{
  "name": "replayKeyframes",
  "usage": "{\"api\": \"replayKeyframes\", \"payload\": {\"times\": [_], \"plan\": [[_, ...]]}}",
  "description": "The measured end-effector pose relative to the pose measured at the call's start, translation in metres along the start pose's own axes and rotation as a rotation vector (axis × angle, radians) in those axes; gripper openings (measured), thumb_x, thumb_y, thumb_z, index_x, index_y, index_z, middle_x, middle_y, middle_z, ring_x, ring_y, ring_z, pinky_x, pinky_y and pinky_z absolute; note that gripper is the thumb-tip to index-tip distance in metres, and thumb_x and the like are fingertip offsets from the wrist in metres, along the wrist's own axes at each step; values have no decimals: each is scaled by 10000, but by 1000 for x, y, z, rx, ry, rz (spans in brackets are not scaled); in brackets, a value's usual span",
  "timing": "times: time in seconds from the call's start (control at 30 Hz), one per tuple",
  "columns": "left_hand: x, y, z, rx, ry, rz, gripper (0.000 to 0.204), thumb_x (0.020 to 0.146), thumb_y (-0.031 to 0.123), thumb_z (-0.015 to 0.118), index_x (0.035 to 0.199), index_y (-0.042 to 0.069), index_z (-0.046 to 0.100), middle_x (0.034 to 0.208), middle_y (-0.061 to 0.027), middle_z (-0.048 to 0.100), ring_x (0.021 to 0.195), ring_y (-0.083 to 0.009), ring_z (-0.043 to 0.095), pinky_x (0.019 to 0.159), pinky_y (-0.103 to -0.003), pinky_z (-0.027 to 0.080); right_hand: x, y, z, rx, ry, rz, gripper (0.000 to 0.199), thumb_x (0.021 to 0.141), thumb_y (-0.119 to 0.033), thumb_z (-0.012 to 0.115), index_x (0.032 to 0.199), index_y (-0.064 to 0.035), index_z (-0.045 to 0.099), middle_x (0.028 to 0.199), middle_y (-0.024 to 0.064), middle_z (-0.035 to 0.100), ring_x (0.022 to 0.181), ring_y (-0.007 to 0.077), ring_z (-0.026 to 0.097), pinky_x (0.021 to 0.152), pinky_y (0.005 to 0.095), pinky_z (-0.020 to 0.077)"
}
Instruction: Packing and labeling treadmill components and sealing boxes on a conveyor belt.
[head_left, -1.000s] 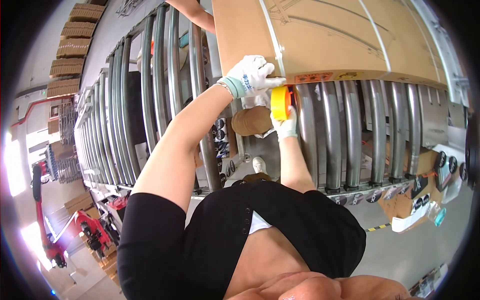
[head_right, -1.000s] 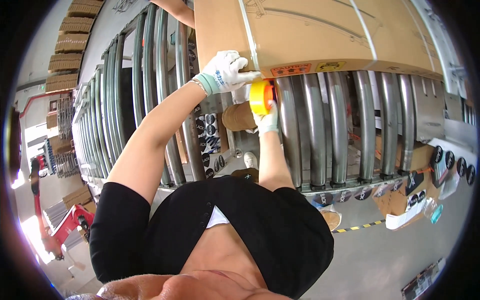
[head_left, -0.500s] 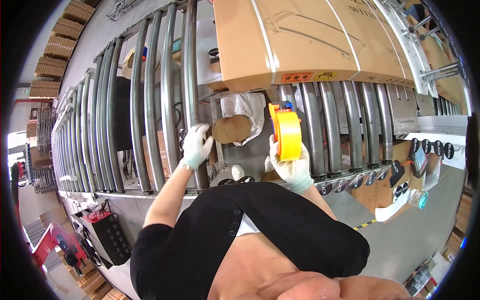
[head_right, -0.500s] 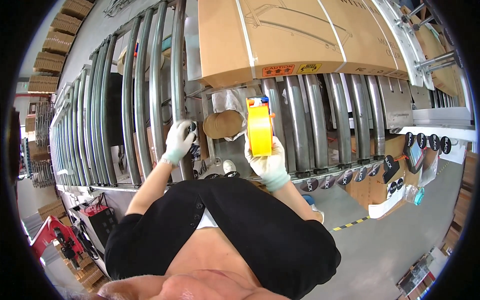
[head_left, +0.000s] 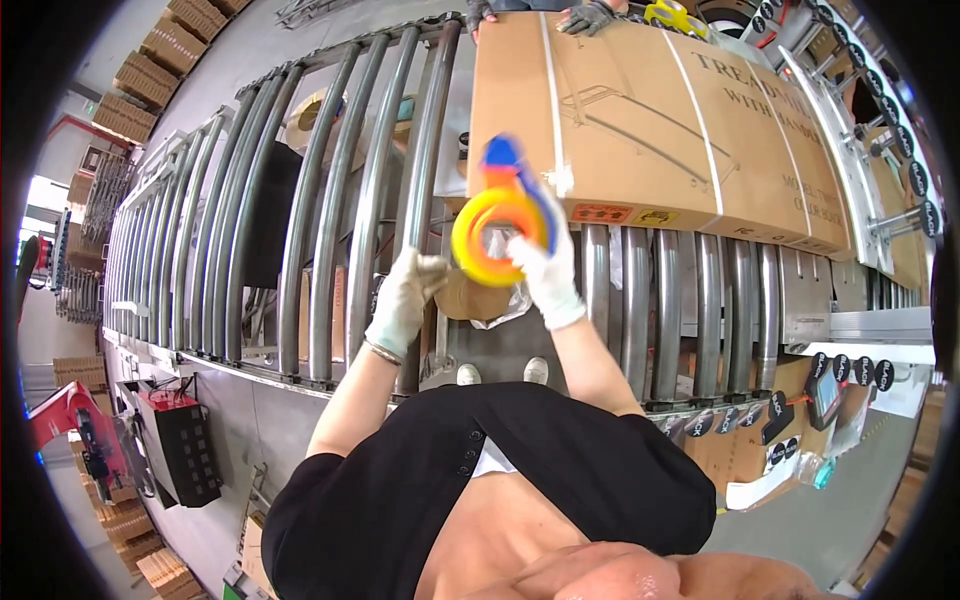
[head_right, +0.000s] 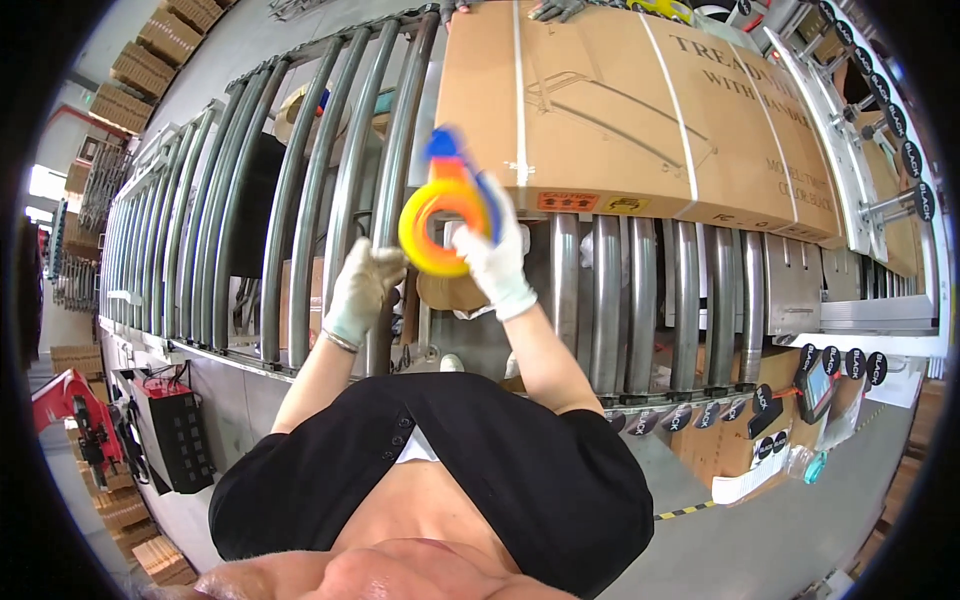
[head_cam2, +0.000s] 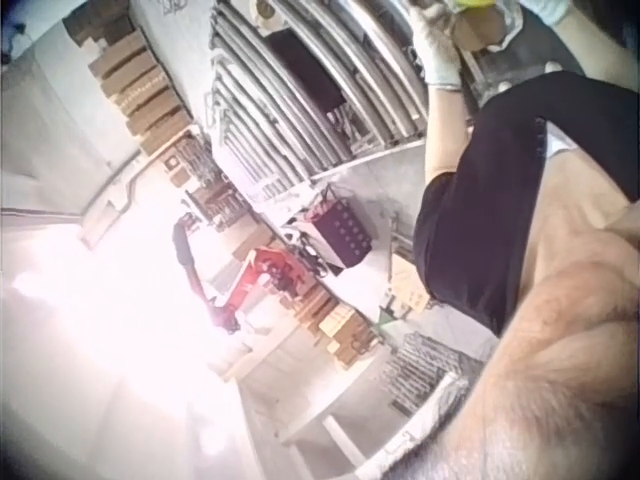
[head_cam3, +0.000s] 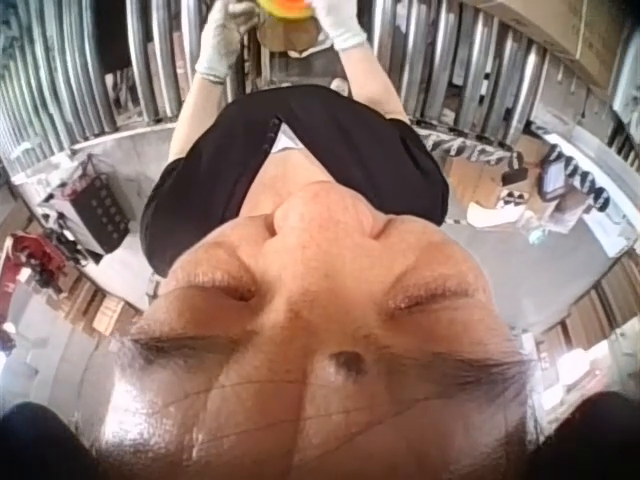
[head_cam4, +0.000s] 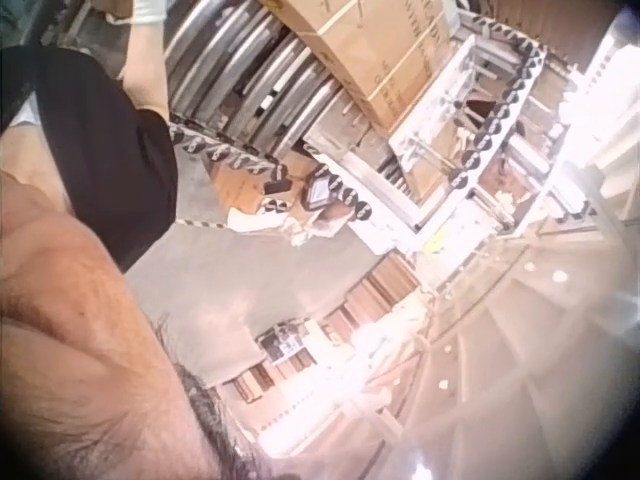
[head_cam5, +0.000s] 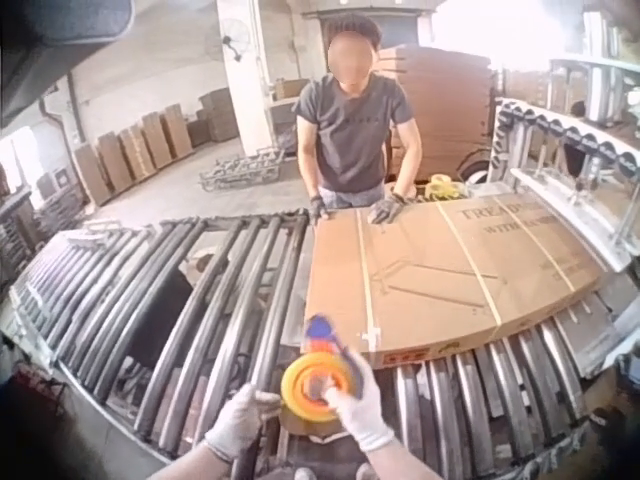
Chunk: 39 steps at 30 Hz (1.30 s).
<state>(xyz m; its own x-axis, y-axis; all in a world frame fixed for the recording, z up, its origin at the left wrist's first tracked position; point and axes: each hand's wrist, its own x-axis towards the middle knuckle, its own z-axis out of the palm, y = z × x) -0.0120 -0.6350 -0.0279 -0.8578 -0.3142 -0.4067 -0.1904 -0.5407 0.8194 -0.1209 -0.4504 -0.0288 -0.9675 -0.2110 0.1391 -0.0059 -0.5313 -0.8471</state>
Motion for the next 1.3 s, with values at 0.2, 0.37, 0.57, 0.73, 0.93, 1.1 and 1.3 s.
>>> {"api": "replayKeyframes", "payload": {"times": [0.2, 0.37, 0.57, 0.73, 0.93, 1.1, 1.3], "plan": [[-2, 33, 38, -89, -126, 63, 406, 972, 403, 515, 1167, 52, 579, 1126, -73, 642, 1077, -189, 592, 962, -349, 463, -51, -33, 2, -939, -366, -491, 649, 641, -38, 704, 1268, -159, 591, 1003, 185, 565, 811, 357, 617, 720, 419, 540], [-3, 40, 35, -32, -105, -208, 343, 943, 268, 583, 1202, 43, 573, 1146, -76, 649, 1053, -189, 618, 958, -361, 474, -58, -47, -18, -949, -545, -129, 759, 683, -65, 735, 1392, -129, 472, 1169, 218, 536, 1026, 369, 588, 877, 389, 502], [13, 66, 42, 12, -321, -255, 369, 932, 248, 610, 1204, 5, 559, 1172, -91, 641, 1079, -180, 613, 969, -362, 469, -61, -76, -10, -314, -751, 371, 971, 737, -119, 762, 1513, -49, 183, 1490, 198, 327, 1340, 224, 362, 1075, 331, 326], [50, 76, 36, 393, -288, -241, 298, 931, 247, 614, 1063, -19, 647, 1039, -62, 687, 916, -167, 651, 862, -299, 500, -59, -51, -3, -426, -403, 330, 848, 822, -216, 714, 1462, 46, 222, 1252, 216, 565, 1104, 239, 588, 951, 352, 454], [162, 123, 60, 1770, -28, 878, 253, 844, 313, 583, 840, 96, 713, 924, -126, 665, 913, -329, 622, 801, -426, 498, -60, -35, -8, -273, -256, 345, 784, 842, -223, 702, 1436, 59, 275, 1286, 216, 538, 1151, 229, 558, 992, 339, 427], [287, 160, 93, 1847, -30, 917, 308, 873, 377, 544, 927, 129, 719, 998, -83, 669, 963, -282, 628, 839, -408, 494, -26, -29, 2, -202, -133, 345, 778, 850, -220, 696, 1432, 74, 272, 1273, 218, 541, 1130, 224, 568, 957, 331, 456], [406, 153, 154, 1773, 53, 719, 336, 902, 420, 472, 1026, 227, 717, 1071, -57, 680, 1012, -285, 634, 867, -394, 498, 87, -18, 14, -286, 8, 276, 738, 850, -216, 693, 1405, 80, 309, 1135, 162, 597, 957, 181, 612, 832, 318, 513]]}}
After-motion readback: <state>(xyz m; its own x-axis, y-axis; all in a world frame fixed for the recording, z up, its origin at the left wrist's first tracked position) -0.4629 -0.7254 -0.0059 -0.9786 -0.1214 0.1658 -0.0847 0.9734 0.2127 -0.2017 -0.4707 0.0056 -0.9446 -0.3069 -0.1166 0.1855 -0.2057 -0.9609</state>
